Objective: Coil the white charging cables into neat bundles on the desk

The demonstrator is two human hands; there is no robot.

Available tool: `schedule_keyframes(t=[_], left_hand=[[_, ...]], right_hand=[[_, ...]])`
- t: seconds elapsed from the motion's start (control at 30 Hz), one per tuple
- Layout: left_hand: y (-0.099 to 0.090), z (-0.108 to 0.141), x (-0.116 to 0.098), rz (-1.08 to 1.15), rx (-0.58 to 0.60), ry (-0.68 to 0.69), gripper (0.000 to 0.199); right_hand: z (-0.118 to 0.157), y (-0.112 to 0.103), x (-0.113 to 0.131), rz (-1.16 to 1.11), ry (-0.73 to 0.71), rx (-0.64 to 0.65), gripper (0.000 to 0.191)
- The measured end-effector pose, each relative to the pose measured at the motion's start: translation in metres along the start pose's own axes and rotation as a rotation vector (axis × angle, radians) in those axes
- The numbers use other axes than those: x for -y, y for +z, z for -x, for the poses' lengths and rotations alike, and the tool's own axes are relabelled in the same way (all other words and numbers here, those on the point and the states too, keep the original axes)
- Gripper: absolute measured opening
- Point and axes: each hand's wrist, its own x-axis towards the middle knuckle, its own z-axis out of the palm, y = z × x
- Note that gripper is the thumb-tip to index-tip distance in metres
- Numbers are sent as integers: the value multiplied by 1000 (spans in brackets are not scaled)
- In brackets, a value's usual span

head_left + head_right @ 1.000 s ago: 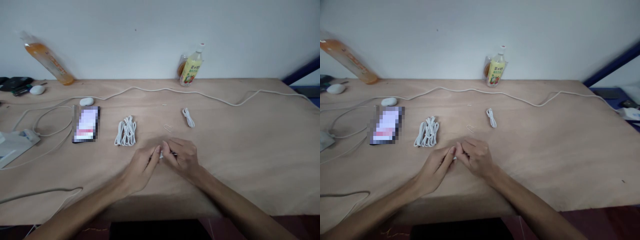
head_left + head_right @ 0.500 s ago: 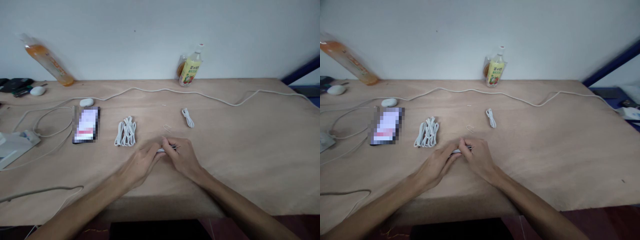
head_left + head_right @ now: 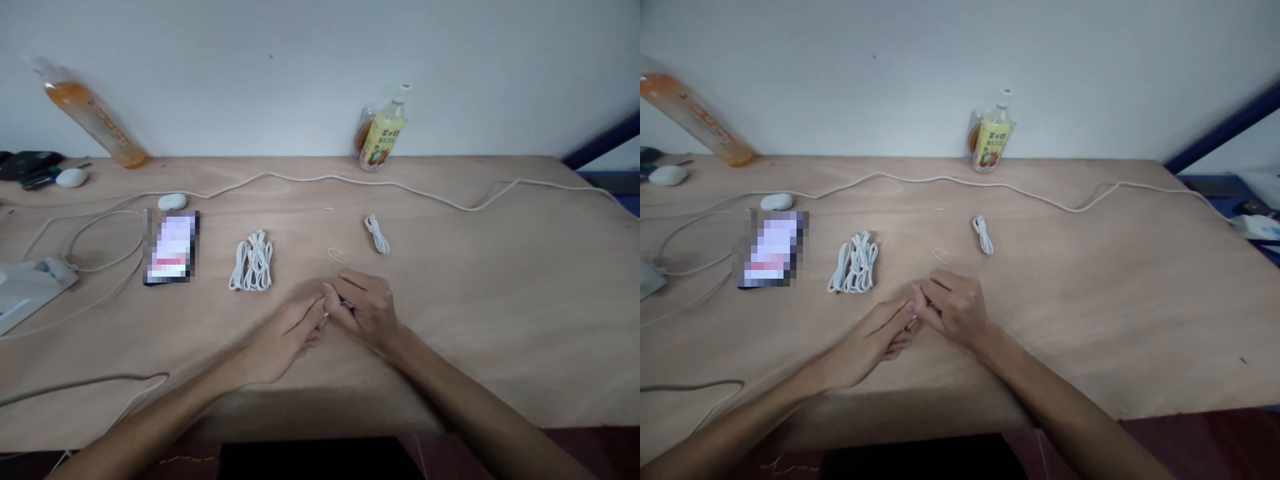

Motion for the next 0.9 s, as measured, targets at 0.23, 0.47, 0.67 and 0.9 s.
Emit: schedule_keyframes(t=[0.23, 0.47, 0.67, 0.9], left_hand=[[3, -1, 2, -447, -207, 342, 33], [5, -7, 19, -857, -310, 472, 42], [-2, -9, 15, -686, -205, 446, 35], [-1, -7, 5, -367, -111, 342, 38]], right_hand=[[0, 2, 4, -58, 184, 10, 43], [2, 4, 7, -138, 357, 45, 46], [4, 5, 6, -29, 208, -3, 43], [3, 4, -1, 24, -11, 1, 42]])
